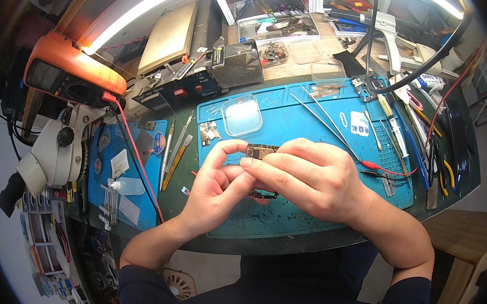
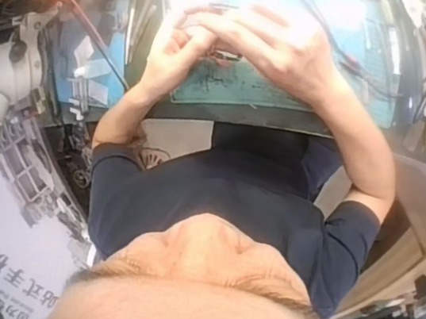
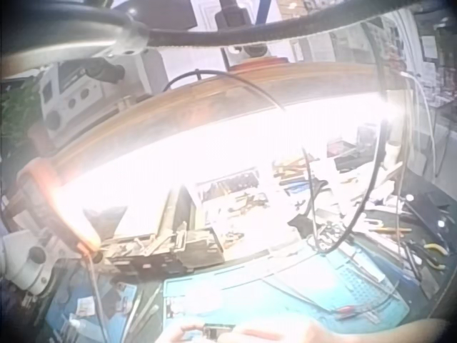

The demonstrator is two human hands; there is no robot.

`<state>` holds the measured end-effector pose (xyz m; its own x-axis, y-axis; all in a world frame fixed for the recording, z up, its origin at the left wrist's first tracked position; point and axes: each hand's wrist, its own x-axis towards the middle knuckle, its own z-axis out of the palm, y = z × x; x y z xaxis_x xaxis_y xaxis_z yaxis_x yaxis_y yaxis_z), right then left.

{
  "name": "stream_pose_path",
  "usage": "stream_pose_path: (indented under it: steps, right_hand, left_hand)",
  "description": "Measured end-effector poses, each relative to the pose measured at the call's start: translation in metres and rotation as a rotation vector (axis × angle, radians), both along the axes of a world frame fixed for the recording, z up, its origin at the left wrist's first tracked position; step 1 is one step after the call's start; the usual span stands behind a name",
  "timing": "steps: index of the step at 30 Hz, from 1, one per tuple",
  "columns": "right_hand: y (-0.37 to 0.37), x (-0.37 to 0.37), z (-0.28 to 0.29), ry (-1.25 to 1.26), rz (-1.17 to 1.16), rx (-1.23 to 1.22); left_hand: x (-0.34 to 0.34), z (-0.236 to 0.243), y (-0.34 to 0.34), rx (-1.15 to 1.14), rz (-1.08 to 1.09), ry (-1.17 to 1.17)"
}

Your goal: The person handles a small circuit board, placing it into a yellow protective case and closing it. They then retrieve a disassembled smartphone, inspect the internal components, and place the device into a clear plastic container.

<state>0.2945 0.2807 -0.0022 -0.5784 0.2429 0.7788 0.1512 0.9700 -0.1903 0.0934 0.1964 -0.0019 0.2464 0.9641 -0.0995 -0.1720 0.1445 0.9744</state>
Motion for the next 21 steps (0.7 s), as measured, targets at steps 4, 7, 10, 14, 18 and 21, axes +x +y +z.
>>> stream_pose_path:
  steps: [4,7,10,14,18,21]
  right_hand:
    - [0.000,0.000,0.000,0.007,0.010,-0.003]
    - [-0.001,0.000,0.000,-0.002,0.024,-0.011]
    - [0.001,-0.001,-0.001,0.094,-0.021,-0.065]
    - [0.009,0.005,0.001,0.142,-0.142,-0.246]
    - [0.009,0.006,0.001,0.146,-0.120,-0.505]
    - [0.008,0.006,-0.001,0.090,-0.079,-0.555]
  left_hand:
    - [-0.001,-0.001,0.001,0.018,-0.007,0.011]
    - [0.000,0.001,0.001,-0.009,0.015,0.015]
    - [0.001,0.004,0.003,-0.052,0.002,0.007]
    - [0.006,0.006,0.000,-0.092,0.063,0.002]
    - [0.005,0.006,0.001,-0.115,0.033,-0.018]
    - [0.004,0.007,0.000,-0.132,0.001,-0.040]
